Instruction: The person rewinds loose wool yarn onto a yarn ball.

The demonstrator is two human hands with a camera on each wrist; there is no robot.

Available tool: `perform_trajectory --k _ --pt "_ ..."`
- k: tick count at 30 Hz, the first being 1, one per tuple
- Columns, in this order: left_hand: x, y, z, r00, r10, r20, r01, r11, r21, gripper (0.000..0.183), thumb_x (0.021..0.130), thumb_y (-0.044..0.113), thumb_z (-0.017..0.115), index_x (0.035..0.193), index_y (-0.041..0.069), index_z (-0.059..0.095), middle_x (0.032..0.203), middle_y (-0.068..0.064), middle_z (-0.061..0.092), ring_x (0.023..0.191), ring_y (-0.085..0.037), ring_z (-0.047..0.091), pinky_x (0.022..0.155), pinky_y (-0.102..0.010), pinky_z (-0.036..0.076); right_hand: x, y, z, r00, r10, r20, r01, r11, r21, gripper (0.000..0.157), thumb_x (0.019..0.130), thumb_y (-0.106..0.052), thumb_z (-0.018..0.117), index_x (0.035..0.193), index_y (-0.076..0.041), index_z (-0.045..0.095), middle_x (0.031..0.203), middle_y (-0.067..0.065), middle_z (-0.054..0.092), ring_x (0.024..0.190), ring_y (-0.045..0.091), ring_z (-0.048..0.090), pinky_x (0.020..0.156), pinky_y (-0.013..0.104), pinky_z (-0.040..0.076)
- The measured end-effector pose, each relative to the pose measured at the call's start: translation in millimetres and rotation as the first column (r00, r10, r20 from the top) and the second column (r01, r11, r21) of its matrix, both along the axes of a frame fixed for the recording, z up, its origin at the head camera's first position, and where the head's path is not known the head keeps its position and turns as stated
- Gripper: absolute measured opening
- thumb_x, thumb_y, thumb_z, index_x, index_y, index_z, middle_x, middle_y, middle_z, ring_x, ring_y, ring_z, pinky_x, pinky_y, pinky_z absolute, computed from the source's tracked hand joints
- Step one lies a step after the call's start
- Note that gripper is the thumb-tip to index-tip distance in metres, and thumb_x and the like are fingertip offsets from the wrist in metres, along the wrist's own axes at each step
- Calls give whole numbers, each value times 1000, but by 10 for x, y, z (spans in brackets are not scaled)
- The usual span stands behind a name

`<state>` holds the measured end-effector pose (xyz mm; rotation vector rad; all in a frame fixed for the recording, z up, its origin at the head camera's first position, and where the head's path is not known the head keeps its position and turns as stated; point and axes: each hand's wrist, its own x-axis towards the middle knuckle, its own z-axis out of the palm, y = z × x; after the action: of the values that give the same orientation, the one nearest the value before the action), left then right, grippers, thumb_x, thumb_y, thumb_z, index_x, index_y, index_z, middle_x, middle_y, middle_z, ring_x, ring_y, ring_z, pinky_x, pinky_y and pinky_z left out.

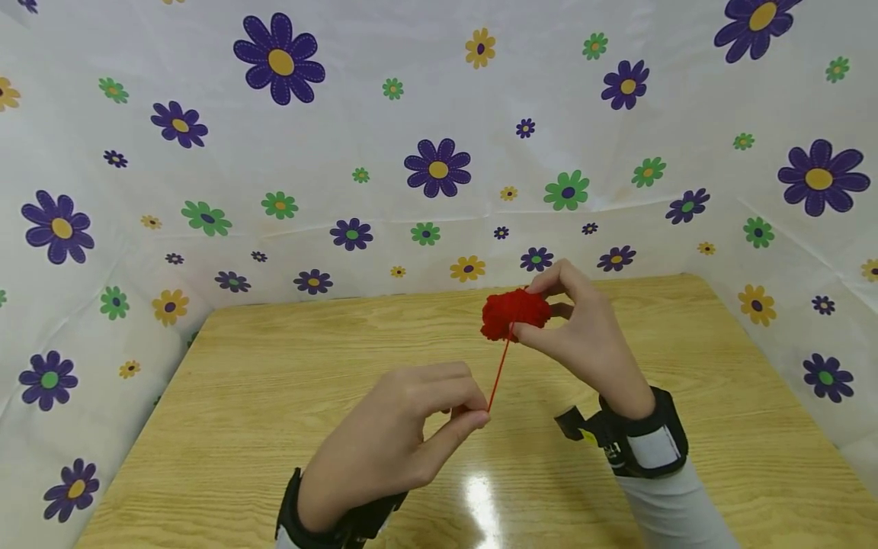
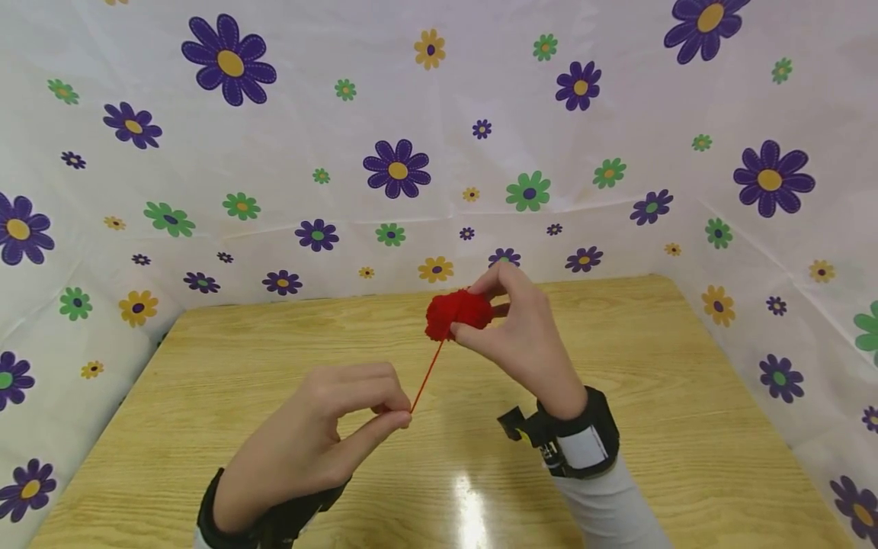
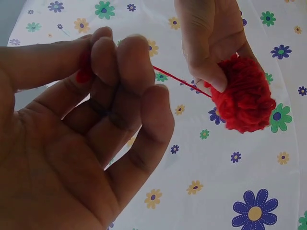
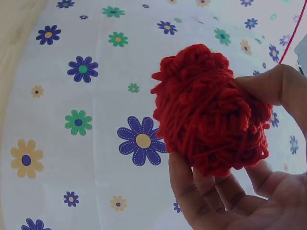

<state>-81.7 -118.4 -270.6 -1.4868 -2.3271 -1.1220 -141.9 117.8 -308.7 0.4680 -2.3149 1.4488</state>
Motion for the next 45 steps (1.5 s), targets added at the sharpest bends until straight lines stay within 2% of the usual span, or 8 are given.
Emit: perform_trajectory --k 5,10,15,24,31,36,40,45 --pt "-2 -4 -4 1000 -2 -7 2 999 -46 12 90 6 67 84 16 64 79 12 53 68 1 47 61 -11 41 11 24 29 997 78 1 -77 983 -169 39 78 4 75 110 -3 53 111 6 57 102 20 57 81 33 54" --pt "-13 -13 -8 999 -13 -30 10 995 -99 13 90 7 67 82 17 64 79 12 53 68 1 47 62 -9 39 50 71 65 970 244 12 -220 896 -387 35 84 6 69 113 -6 53 115 15 54 105 29 57 76 39 55" --pt "-31 -35 -12 1000 -7 1 7 997 -83 14 91 7 67 83 17 64 78 11 52 67 0 47 60 -12 40 60 119 85 944 331 12 -284 826 -486 33 87 7 66 113 -11 56 116 13 56 107 28 56 84 36 52" --pt "-61 -101 4 999 28 26 -26 997 -71 14 92 7 65 83 18 63 77 11 51 66 -2 48 58 -16 42 76 163 117 896 440 53 -329 741 -585 31 91 8 58 115 -12 57 118 11 60 107 27 58 90 33 50" --pt "-204 -85 -82 994 56 92 -44 991 -130 13 91 7 66 83 17 65 75 11 53 69 -3 50 63 -18 46 98 180 137 828 559 39 -414 657 -630 31 91 7 52 113 -14 57 120 10 58 106 27 56 87 34 50" --pt "-367 -84 -166 985 119 124 -98 981 -166 12 92 7 66 85 16 67 74 13 56 71 -5 53 68 -21 49 107 185 136 750 661 17 -517 602 -608 27 90 3 60 112 -13 57 122 12 53 106 29 56 85 38 52" --pt "-451 -109 -205 980 145 138 -125 982 -141 13 92 5 65 85 16 66 76 13 58 72 -5 54 68 -22 50 119 187 136 707 707 18 -570 584 -579 30 88 5 62 111 -13 58 123 14 51 105 29 57 86 45 51" --pt "-498 -158 -222 979 150 138 -137 986 -99 12 91 4 66 86 15 66 78 11 59 72 -6 55 68 -24 50 123 181 137 684 729 20 -606 583 -541 33 86 6 64 112 -14 59 122 13 52 106 30 57 84 50 50"
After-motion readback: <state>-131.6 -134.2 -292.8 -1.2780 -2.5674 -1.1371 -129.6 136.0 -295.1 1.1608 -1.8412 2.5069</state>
